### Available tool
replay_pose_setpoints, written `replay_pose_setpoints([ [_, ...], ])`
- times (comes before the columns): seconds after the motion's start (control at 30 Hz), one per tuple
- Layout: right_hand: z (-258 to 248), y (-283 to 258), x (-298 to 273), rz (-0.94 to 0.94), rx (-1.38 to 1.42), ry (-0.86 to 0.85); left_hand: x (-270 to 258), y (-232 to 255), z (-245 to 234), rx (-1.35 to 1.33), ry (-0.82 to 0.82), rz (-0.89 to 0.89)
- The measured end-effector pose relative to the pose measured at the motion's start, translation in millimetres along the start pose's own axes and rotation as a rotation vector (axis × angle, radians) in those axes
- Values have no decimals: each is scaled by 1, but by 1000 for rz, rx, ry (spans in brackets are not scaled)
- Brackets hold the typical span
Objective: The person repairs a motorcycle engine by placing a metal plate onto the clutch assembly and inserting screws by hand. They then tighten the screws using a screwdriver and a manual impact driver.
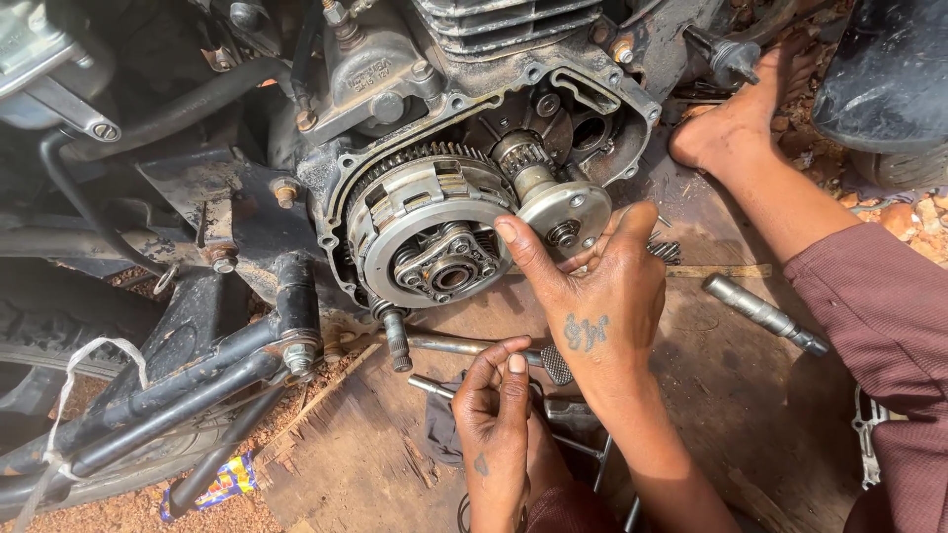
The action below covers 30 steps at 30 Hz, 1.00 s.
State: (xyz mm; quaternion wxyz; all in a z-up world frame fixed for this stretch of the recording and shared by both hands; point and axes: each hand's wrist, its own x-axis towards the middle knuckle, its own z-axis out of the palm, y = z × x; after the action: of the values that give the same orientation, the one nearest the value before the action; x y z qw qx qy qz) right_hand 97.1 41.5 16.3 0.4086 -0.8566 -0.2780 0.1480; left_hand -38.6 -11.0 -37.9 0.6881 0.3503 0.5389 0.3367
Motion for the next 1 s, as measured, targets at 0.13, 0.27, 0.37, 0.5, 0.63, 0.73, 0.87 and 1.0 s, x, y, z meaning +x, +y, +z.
replay_pose_setpoints([
  [0.13,0,1,-1,-89,-36,48,-2,-4,1,-12,-9,12],
  [0.27,-4,-1,-1,-53,-70,-22,-8,-1,4,29,-23,22],
  [0.37,-6,-3,1,-58,-93,-42,-9,-2,6,39,-25,33],
  [0.5,-7,-2,2,-73,-123,-59,-13,-1,6,74,-14,30],
  [0.63,-9,-2,3,-101,-122,-72,-17,-1,6,158,2,73],
  [0.73,-11,5,7,-22,-134,-83,-20,3,10,149,-17,80],
  [0.87,-9,49,11,-142,131,-166,-17,-2,9,181,-32,47],
  [1.0,-13,120,6,173,739,-328,-4,-13,9,162,-17,68],
])
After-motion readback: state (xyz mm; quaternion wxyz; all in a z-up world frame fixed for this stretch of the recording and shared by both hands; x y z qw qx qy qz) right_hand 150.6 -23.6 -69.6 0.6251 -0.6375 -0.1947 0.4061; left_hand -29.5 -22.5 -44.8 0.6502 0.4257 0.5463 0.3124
